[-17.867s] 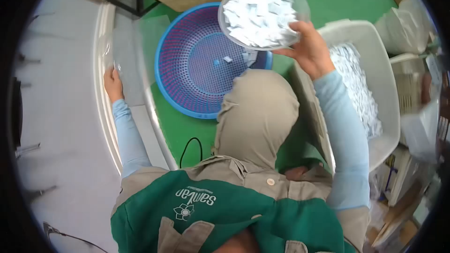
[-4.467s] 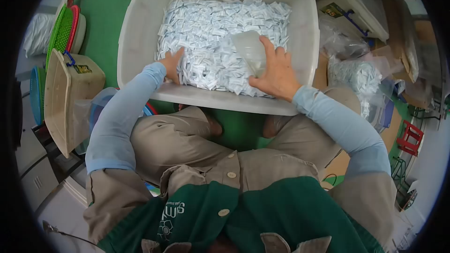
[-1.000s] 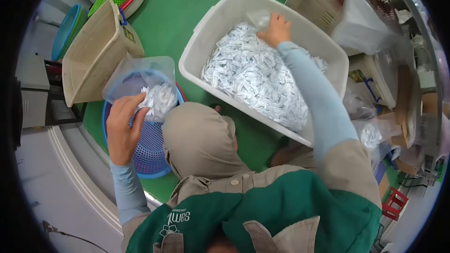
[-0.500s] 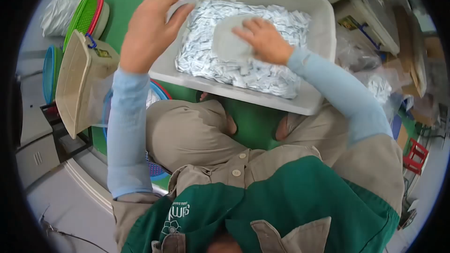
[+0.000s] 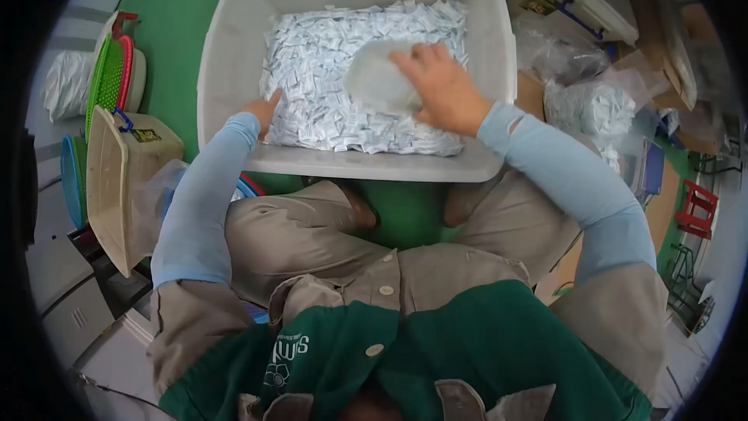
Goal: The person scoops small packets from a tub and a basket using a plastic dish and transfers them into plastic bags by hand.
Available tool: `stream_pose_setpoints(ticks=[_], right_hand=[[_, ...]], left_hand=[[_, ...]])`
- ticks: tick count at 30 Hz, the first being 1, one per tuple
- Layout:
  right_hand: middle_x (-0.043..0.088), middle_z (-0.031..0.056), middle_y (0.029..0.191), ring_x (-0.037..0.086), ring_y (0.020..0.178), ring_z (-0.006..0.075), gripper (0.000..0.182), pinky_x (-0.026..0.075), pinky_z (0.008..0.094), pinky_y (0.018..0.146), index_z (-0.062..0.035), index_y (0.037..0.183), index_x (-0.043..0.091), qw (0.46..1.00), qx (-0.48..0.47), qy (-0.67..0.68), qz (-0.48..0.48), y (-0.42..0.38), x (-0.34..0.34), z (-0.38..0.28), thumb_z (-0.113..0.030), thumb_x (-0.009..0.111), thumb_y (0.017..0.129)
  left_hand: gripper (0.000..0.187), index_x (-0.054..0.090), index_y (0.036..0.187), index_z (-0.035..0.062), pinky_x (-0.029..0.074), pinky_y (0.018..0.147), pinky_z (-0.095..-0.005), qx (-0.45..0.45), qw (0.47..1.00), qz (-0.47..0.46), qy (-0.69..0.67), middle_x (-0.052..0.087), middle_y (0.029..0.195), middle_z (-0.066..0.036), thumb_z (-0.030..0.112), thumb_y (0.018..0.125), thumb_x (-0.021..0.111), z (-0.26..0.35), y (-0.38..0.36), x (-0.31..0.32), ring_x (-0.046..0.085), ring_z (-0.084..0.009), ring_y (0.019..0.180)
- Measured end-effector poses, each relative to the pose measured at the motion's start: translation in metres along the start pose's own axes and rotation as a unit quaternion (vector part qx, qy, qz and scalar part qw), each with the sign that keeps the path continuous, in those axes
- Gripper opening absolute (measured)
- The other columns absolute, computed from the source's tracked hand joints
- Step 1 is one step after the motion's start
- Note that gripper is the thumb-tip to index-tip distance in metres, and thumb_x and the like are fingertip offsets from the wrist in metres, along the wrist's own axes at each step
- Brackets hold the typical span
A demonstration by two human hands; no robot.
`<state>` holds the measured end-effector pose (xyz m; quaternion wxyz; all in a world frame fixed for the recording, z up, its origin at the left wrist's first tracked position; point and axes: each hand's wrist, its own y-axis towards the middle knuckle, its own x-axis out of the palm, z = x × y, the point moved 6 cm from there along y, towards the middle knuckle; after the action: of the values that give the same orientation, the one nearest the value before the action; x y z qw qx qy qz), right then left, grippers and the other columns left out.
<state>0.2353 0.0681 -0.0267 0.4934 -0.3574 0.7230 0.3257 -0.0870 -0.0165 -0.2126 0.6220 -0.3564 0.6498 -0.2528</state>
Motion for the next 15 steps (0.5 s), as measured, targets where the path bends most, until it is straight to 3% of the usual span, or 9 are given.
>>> stream_pose_setpoints(ticks=[2, 4, 5, 7, 12, 15], right_hand=[[0.044, 0.0186, 0.109, 0.044, 0.101, 0.0369, 0.085, 0.045, 0.0436, 0.084, -0.0148, 0.131, 0.037, 0.995, 0.092, -0.026, 0.018, -0.006, 0.001, 0.029, -0.010, 0.076, 0.055], [0.042, 0.0235, 0.109, 0.042, 0.099, 0.0409, 0.088, 0.044, 0.0464, 0.084, -0.0166, 0.135, 0.030, 0.983, 0.179, -0.033, -0.038, -0.025, 0.014, 0.034, -0.020, 0.074, 0.060], [0.041, 0.0252, 0.109, 0.041, 0.098, 0.0423, 0.090, 0.043, 0.0480, 0.083, -0.0172, 0.137, 0.027, 0.975, 0.210, -0.036, -0.057, -0.035, 0.019, 0.033, -0.024, 0.074, 0.060], [0.041, 0.0270, 0.108, 0.041, 0.095, 0.0430, 0.094, 0.041, 0.0506, 0.084, -0.0173, 0.139, 0.022, 0.971, 0.228, -0.010, -0.075, -0.040, 0.019, 0.018, -0.031, 0.073, 0.060], [0.042, 0.0315, 0.105, 0.042, 0.094, 0.0445, 0.096, 0.037, 0.0519, 0.087, -0.0143, 0.139, 0.020, 0.955, 0.265, 0.105, -0.079, -0.019, 0.039, -0.007, -0.040, 0.070, 0.061], [0.041, 0.0334, 0.109, 0.041, 0.100, 0.0469, 0.099, 0.037, 0.0524, 0.088, -0.0093, 0.139, 0.017, 0.925, 0.308, 0.209, -0.077, 0.002, 0.057, -0.018, -0.044, 0.068, 0.062]], left_hand=[[0.092, 0.005, 0.146, 0.0248, 0.045, 0.091, -0.0422, 0.001, 0.999, -0.030, 0.013, 0.045, 0.127, -0.025, -0.003, 0.075, 0.057, 0.012, -0.014, 0.000, 0.052, -0.0388, 0.110], [0.094, 0.004, 0.145, 0.0303, 0.045, 0.092, -0.0418, -0.005, 1.000, 0.004, 0.005, 0.040, 0.131, -0.026, -0.002, 0.075, 0.057, 0.020, -0.020, -0.003, 0.051, -0.0399, 0.112], [0.103, 0.002, 0.144, 0.0352, 0.044, 0.093, -0.0420, -0.019, 0.999, 0.005, -0.033, 0.033, 0.135, -0.026, -0.004, 0.071, 0.062, 0.021, -0.016, -0.003, 0.048, -0.0405, 0.115], [0.137, -0.015, 0.142, 0.0311, 0.046, 0.090, -0.0449, -0.020, 0.999, -0.012, -0.029, 0.034, 0.130, -0.031, -0.002, 0.051, 0.082, 0.020, -0.006, 0.001, 0.050, -0.0422, 0.111], [0.141, -0.019, 0.140, 0.0313, 0.042, 0.095, -0.0453, -0.031, 0.996, -0.014, -0.088, 0.023, 0.135, -0.035, 0.015, 0.049, 0.088, 0.014, -0.002, 0.007, 0.045, -0.0476, 0.115], [0.139, -0.019, 0.140, 0.0318, 0.040, 0.097, -0.0467, -0.035, 0.989, -0.009, -0.144, 0.019, 0.136, -0.035, 0.016, 0.051, 0.087, 0.016, -0.006, 0.000, 0.043, -0.0492, 0.115]])
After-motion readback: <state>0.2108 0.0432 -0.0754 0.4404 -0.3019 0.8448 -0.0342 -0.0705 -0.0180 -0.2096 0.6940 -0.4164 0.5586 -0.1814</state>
